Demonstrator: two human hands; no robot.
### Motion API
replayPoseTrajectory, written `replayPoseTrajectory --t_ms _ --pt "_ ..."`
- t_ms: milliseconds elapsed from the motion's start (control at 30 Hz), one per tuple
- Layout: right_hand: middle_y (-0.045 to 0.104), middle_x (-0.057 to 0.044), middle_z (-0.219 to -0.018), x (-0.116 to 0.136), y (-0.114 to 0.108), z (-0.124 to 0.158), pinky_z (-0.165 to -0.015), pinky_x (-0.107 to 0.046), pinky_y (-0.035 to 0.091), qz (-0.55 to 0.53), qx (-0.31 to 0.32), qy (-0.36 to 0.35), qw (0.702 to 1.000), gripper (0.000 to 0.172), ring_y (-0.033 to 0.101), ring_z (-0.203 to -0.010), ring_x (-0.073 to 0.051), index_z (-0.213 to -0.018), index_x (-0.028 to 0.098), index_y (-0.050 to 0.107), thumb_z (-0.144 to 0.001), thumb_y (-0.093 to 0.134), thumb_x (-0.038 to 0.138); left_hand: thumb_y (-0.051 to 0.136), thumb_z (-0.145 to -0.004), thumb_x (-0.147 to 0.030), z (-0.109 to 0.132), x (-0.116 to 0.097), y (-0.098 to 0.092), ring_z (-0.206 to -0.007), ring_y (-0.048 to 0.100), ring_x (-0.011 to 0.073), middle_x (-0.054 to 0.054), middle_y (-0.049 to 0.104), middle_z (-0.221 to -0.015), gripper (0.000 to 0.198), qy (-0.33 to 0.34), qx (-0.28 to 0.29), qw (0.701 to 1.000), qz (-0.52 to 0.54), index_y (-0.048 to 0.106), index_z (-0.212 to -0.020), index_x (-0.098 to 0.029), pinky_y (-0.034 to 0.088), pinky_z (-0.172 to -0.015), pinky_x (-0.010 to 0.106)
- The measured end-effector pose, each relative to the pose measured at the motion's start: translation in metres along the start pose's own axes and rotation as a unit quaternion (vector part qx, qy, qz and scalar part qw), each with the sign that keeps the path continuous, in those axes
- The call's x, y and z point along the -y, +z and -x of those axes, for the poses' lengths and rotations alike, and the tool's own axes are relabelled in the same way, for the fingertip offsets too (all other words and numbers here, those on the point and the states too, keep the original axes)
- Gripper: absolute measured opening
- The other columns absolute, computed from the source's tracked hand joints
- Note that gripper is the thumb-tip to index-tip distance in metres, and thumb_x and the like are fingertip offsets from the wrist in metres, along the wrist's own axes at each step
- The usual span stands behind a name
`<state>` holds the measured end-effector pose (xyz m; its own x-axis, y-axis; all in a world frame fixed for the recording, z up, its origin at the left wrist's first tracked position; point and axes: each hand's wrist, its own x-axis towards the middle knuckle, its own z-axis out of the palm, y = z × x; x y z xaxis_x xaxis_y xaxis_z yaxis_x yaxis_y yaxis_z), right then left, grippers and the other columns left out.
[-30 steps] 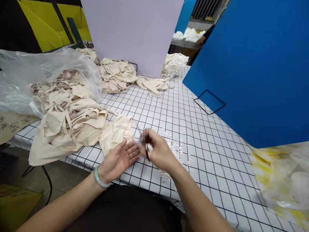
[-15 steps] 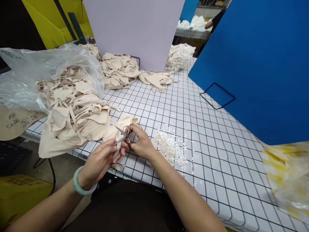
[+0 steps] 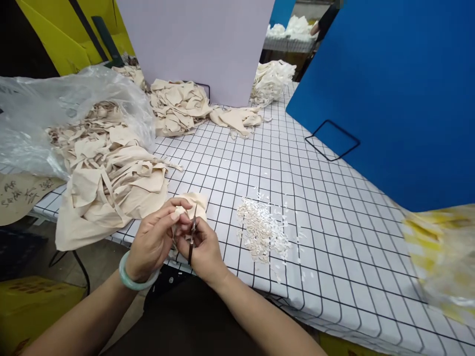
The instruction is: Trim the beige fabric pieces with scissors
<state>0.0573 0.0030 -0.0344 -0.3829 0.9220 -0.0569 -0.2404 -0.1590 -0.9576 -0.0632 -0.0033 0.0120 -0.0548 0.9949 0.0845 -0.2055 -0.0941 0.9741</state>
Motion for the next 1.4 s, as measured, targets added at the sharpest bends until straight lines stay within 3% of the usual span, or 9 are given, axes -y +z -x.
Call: replayPoseTrajectory --t_ms 100,200,300,400,533,767,900,1200,1400 --pt "0.055 0.002 -0.079 0.011 -0.012 0.007 -0.065 -0.029 0.049 0.057 0.008 0.016 0.998 0.035 0.055 -0.070 -0.015 -0.083 0.023 0.050 -0.077 0.076 0.046 0.052 -0.097 -0.024 -0.001 0.008 0.002 -0.059 0.043 0.0063 0.005 0.051 -0.105 0.028 -0.025 -0.021 0.999 0.036 0.069 -0.076 -0.015 0.043 -0.054 0.023" --pt "0.058 -0.004 -0.088 0.032 -0.039 0.016 -0.079 -0.038 0.050 0.248 -0.023 -0.028 0.968 0.039 0.058 -0.084 -0.022 -0.091 0.022 0.060 -0.075 0.075 0.055 0.053 -0.097 -0.027 0.002 0.016 0.001 -0.073 0.049 0.0121 0.007 0.050 -0.103 0.028 -0.008 0.008 1.000 -0.006 0.069 -0.076 -0.016 0.040 -0.052 0.022" --pt "0.062 -0.007 -0.088 0.048 -0.060 0.025 -0.083 -0.044 0.047 0.413 -0.028 -0.056 0.909 0.043 0.056 -0.088 -0.026 -0.085 0.022 0.065 -0.072 0.075 0.062 0.053 -0.097 -0.029 0.006 0.023 0.001 -0.096 0.052 0.0207 0.009 0.049 -0.109 0.028 0.015 0.051 0.998 -0.043 0.070 -0.078 -0.018 0.046 -0.062 0.026" --pt "0.062 -0.005 -0.075 0.052 -0.067 0.033 -0.077 -0.040 0.045 0.479 -0.007 -0.041 0.877 0.045 0.056 -0.079 -0.023 -0.071 0.021 0.062 -0.073 0.074 0.065 0.053 -0.097 -0.030 0.008 0.027 0.004 -0.111 0.048 0.0260 0.010 0.052 -0.101 0.028 0.038 0.078 0.994 -0.064 0.070 -0.078 -0.019 0.048 -0.083 0.034" --pt "0.061 -0.002 -0.064 0.048 -0.067 0.038 -0.072 -0.037 0.044 0.472 0.001 -0.039 0.881 0.044 0.055 -0.069 -0.020 -0.069 0.022 0.064 -0.074 0.074 0.065 0.052 -0.098 -0.031 0.007 0.028 0.008 -0.117 0.044 0.0291 0.008 0.053 -0.079 0.028 0.043 0.128 0.988 -0.074 0.067 -0.077 -0.021 0.044 -0.095 0.041" --pt "0.058 -0.001 -0.056 0.049 -0.069 0.040 -0.071 -0.037 0.042 0.469 0.009 -0.074 0.880 0.046 0.052 -0.062 -0.018 -0.060 0.022 0.058 -0.071 0.078 0.062 0.053 -0.095 -0.042 0.008 0.030 0.008 -0.114 0.046 0.0302 0.012 0.051 -0.101 0.036 0.032 0.124 0.986 -0.108 0.061 -0.070 -0.019 0.045 -0.095 0.042" --pt "0.053 -0.001 -0.056 0.048 -0.069 0.041 -0.069 -0.035 0.042 0.474 -0.001 -0.071 0.878 0.050 0.051 -0.061 -0.017 -0.058 0.022 0.056 -0.070 0.077 0.065 0.054 -0.096 -0.040 0.008 0.031 0.010 -0.115 0.045 0.0287 0.012 0.050 -0.106 0.034 0.035 0.125 0.986 -0.106 0.061 -0.069 -0.019 0.044 -0.097 0.041" --pt "0.050 0.000 -0.054 0.046 -0.068 0.041 -0.066 -0.033 0.040 0.483 -0.015 -0.081 0.872 0.057 0.046 -0.057 -0.015 -0.054 0.021 0.050 -0.074 0.072 0.070 0.052 -0.098 -0.036 0.008 0.033 0.013 -0.116 0.045 0.0288 0.010 0.057 -0.084 0.031 0.050 0.138 0.985 -0.095 0.069 -0.078 -0.021 0.044 -0.097 0.042" --pt "0.049 0.000 -0.054 0.040 -0.071 0.044 -0.062 -0.030 0.038 0.493 -0.031 -0.077 0.866 0.059 0.045 -0.056 -0.014 -0.052 0.020 0.049 -0.075 0.069 0.071 0.052 -0.097 -0.039 0.008 0.035 0.014 -0.116 0.048 0.0303 0.011 0.059 -0.085 0.031 0.019 0.152 0.981 -0.118 0.069 -0.079 -0.020 0.047 -0.093 0.043"
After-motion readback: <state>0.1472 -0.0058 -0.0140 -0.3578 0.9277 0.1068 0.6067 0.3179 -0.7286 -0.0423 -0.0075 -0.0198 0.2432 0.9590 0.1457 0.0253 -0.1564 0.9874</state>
